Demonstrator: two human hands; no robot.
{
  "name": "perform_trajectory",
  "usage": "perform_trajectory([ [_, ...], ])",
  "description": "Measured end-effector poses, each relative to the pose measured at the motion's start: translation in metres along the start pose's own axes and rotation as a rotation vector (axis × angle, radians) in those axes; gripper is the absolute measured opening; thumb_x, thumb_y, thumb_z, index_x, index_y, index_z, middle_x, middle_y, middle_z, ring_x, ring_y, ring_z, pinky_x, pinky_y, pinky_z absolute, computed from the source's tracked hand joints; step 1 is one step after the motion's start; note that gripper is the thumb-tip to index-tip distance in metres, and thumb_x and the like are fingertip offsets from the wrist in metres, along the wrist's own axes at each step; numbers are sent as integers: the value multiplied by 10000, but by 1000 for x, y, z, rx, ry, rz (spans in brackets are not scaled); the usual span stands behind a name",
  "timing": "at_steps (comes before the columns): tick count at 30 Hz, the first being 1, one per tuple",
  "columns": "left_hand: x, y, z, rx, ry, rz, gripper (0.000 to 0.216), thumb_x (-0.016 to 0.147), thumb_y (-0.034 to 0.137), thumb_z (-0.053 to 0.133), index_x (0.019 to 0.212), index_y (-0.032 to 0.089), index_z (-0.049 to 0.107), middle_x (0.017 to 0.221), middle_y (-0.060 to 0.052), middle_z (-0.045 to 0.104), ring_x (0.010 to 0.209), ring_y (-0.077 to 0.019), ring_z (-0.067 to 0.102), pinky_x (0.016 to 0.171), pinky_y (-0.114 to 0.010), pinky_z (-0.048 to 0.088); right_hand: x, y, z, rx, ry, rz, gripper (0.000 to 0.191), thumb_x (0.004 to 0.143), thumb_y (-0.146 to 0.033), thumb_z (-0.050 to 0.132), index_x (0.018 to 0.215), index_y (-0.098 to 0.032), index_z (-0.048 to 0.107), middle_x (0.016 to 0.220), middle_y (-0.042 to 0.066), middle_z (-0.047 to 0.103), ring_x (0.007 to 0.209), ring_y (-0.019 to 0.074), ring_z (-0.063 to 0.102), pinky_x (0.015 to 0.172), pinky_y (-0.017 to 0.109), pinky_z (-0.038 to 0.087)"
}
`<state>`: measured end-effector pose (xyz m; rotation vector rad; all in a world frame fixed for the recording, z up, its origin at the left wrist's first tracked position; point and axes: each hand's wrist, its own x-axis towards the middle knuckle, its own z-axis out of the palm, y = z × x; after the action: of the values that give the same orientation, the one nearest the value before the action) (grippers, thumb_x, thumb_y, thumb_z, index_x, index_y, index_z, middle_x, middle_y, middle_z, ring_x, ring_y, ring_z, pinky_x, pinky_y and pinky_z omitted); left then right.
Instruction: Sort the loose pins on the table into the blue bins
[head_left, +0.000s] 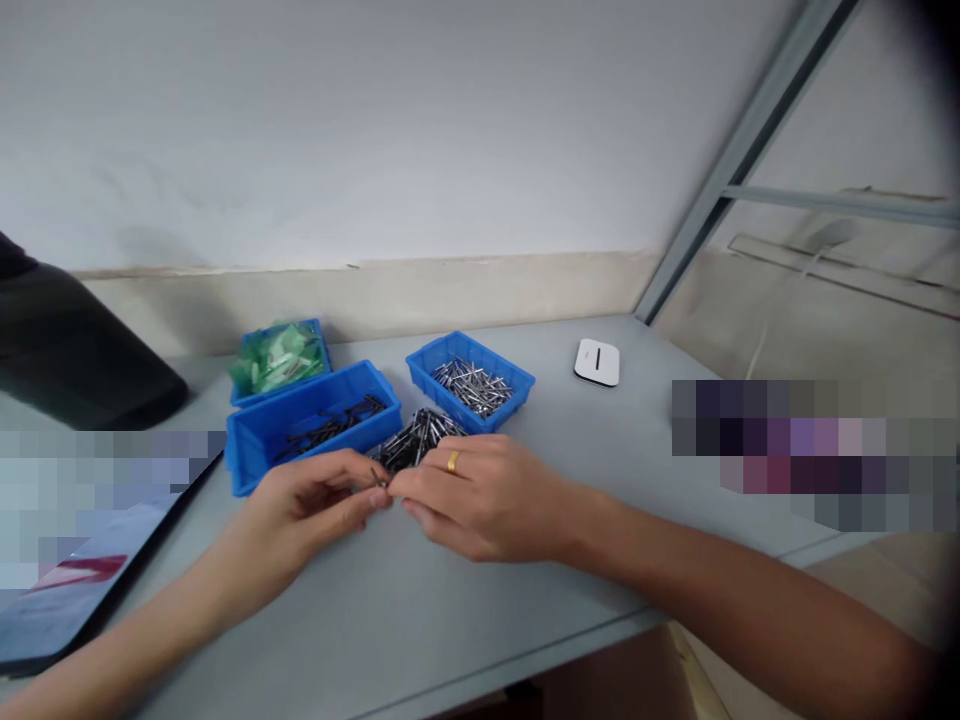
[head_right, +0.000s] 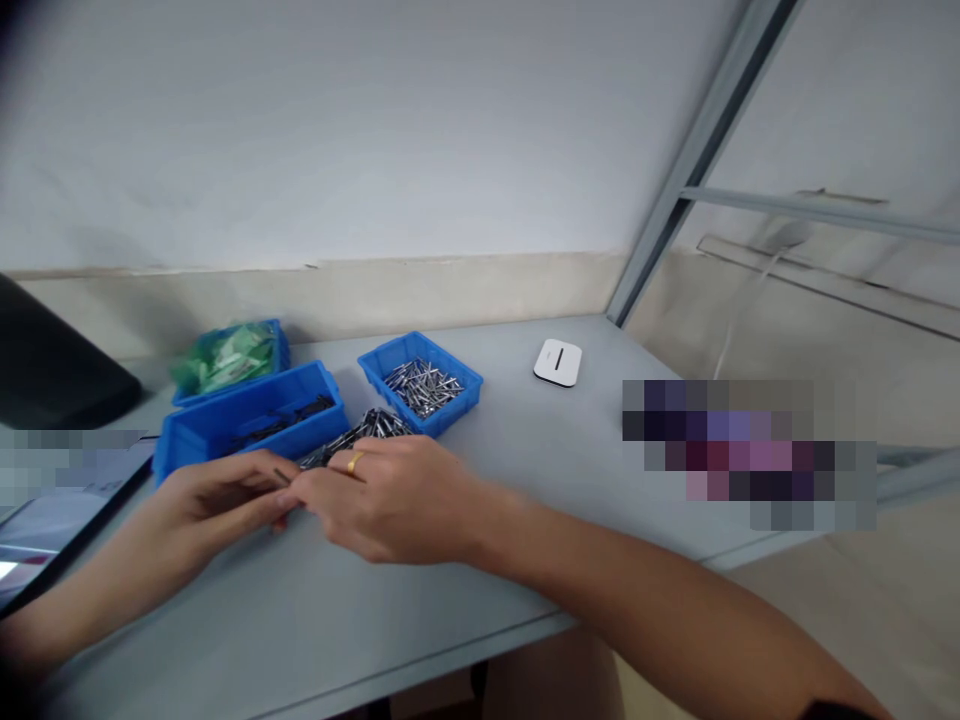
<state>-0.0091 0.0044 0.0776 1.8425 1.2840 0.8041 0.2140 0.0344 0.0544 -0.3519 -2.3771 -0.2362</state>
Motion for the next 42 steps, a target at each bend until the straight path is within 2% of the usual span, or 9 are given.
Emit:
perform_trajectory([
  [3, -1, -3, -1, 60, -25, -13, 190, 826, 388, 656, 746, 237, 740, 723, 4, 750, 682, -166, 680, 613, -212, 546, 1, 2, -1, -19, -8, 25, 176, 1018, -175, 442, 1113, -154, 589, 836, -3, 686, 754, 113, 615, 728, 255, 446],
  [7, -2, -4, 0, 96, -17, -3, 194, 824, 402, 656, 768, 249, 761, 744, 3, 763, 680, -168, 680, 605, -216, 547, 0, 7, 1, -78, -63, -2, 192, 1013, -147, 442, 928, -175, 611, 730, -19, 635, 686, 121, 578, 690, 266, 422],
  [12, -1, -4, -1, 103, 53, 17, 169, 819, 404, 685, 798, 262, 774, 766, 9, 773, 684, -170, 700, 608, -210, 563, -1, 9, 2, -67, -94, 44, 289, 1062, -252, 407, 864, -168, 600, 755, 3, 662, 738, 130, 620, 700, 278, 415],
  [19, -5, -2, 0, 94, 108, 99, 126, 819, 380, 707, 793, 273, 769, 776, 6, 756, 711, -186, 697, 651, -226, 582, 0, 0, 1, -70, -165, 8, 318, 1064, -286, 411, 798, -177, 547, 667, -10, 600, 638, 121, 565, 632, 272, 375],
  [23, -6, 1, -1, 77, 184, 100, 97, 809, 358, 711, 791, 282, 767, 909, 3, 775, 780, -188, 702, 660, -220, 587, -1, -2, 5, -70, -126, 7, 326, 1063, -321, 414, 806, -180, 557, 680, -12, 617, 650, 123, 570, 637, 274, 385],
  [26, -7, 3, -4, 38, 256, 32, 129, 797, 376, 706, 832, 268, 767, 913, 9, 793, 648, -160, 672, 586, -224, 585, -2, -2, 7, -66, -92, 0, 337, 1057, -330, 413, 790, -187, 562, 681, -17, 625, 632, 119, 565, 620, 272, 383],
  [31, -6, 2, -4, 27, 201, 22, 141, 790, 378, 693, 833, 253, 740, 685, 26, 754, 585, -154, 679, 531, -205, 571, 1, -2, 1, -4, -36, 38, 206, 1040, -249, 424, 1012, -163, 608, 761, -12, 673, 695, 113, 607, 678, 259, 422],
  [34, -4, 2, -2, 71, 171, 42, 125, 794, 373, 693, 792, 256, 737, 707, 25, 763, 629, -156, 695, 571, -202, 574, 2, -2, -2, 10, 11, 54, 202, 1034, -221, 430, 1150, -148, 579, 784, -19, 682, 713, 108, 615, 700, 250, 436],
  [42, -3, -3, 1, 175, -4, 127, 180, 859, 361, 641, 769, 253, 753, 721, 15, 753, 676, -162, 702, 596, -205, 558, 1, 0, 0, -37, -66, 42, 168, 1021, -184, 432, 987, -176, 597, 705, -23, 619, 664, 118, 573, 633, 271, 373],
])
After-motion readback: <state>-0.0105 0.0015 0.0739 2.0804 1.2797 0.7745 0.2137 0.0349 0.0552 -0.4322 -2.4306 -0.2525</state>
